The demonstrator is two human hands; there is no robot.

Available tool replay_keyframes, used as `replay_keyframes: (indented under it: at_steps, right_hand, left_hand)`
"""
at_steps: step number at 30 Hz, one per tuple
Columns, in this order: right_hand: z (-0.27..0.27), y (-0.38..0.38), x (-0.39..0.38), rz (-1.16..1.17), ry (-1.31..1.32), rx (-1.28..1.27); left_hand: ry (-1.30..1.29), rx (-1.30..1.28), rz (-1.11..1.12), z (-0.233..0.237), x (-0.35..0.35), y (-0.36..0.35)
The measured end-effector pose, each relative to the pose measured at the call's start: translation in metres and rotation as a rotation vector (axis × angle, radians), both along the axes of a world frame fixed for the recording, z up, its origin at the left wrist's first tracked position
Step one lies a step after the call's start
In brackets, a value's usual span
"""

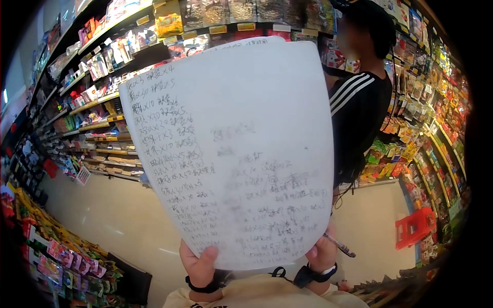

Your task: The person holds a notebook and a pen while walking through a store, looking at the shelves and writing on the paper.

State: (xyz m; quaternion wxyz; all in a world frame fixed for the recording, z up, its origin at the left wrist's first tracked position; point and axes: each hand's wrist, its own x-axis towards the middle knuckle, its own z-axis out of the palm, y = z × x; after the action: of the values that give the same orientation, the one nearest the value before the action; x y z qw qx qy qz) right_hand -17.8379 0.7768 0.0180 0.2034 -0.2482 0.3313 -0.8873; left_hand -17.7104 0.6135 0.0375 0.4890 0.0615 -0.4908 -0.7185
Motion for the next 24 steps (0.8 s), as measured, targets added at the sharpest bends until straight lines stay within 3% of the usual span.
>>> replay_keyframes:
  at_steps: [3,9,12,14,16,24]
  right_hand:
    - [-0.002,-0.021,0.005,0.155,0.003,-0.117]
    - [0.008,-0.078,0.03,0.079,0.021,-0.05]
    - [-0.004,-0.095,0.036,0.22,-0.005,-0.147]
    - [-0.003,-0.119,0.053,-0.094,-0.052,-0.076]
    - [-0.005,-0.135,0.06,-0.227,-0.061,-0.023]
    - [-0.004,-0.15,0.059,0.01,-0.051,0.107]
  left_hand:
    - [0.06,0.013,0.029,0.002,0.009,-0.024]
    - [0.083,0.035,-0.002,0.003,0.03,-0.075]
    - [0.089,0.041,-0.027,0.004,0.041,-0.097]
    - [0.088,0.04,-0.039,0.003,0.048,-0.111]
    - [0.089,0.038,-0.044,0.003,0.054,-0.125]
    - [0.069,0.06,-0.018,0.001,0.068,-0.155]
